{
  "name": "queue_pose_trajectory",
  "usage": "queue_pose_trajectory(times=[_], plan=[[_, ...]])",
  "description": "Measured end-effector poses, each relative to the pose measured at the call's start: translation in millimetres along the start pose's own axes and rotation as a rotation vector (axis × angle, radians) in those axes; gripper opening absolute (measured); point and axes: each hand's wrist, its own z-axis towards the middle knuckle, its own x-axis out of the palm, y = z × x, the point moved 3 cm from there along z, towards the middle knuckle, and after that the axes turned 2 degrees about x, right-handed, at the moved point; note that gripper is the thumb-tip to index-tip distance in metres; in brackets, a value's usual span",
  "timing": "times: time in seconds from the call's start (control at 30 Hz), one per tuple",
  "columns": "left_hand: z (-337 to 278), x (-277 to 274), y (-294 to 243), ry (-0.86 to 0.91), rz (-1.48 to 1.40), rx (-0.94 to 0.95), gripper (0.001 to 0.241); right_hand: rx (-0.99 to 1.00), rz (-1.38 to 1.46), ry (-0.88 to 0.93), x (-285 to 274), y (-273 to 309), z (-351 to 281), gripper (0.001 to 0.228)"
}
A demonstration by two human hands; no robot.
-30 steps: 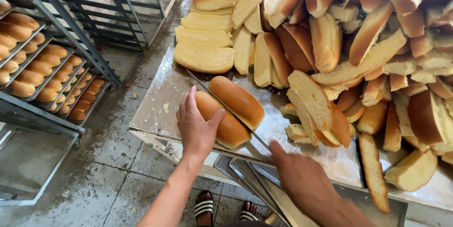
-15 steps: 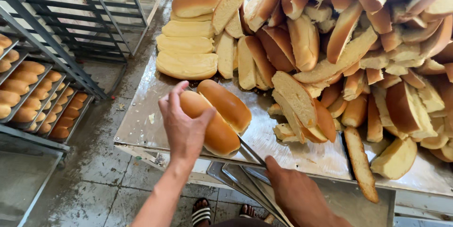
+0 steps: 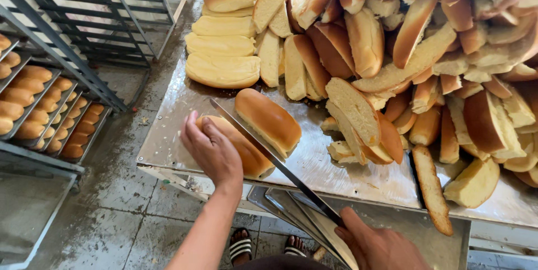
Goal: The person slices multiple long bread rolls in half lengthwise using a long serrated knife on a metal table. The person handles the rolls one at a time, cutting each and placing the halves into a growing pile.
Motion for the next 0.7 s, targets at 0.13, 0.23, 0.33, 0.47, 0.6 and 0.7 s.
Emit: queue_pose_trajectory(times=[0.13,0.23,0.33,0.47,0.6,0.7], plan=[[1.0,0.2,-4.9,-0.006,0.048,0.004,0.041,-0.055,-0.065,0.038,-19.3,4.7,1.8,0.028],[1.5,0.6,-7.3,-0.002,0.079,0.013,0.042,0.046,-0.128,0.124,-34.2,9.8,6.1,0.028],[-0.6,-0.2,-6.8,-0.031,0.105,0.082,0.043,-0.064,-0.097,0.132,-42.9,44.7,17.1,0.03],[-1.1,-1.1,-8.0,-0.021,0.123,0.088,0.046,-0.263,0.029,0.099,-42.3,116.7,63.7,0.023],[-1.6,-4.2,-8.3,-0.002,0.12,0.102,0.048,-0.246,0.023,0.101,-35.6,128.5,78.1,0.023],[-1.0,-2.2,-7.0,-0.006,0.128,0.113,0.05,-0.115,-0.012,0.17,-22.6,79.3,49.5,0.029]])
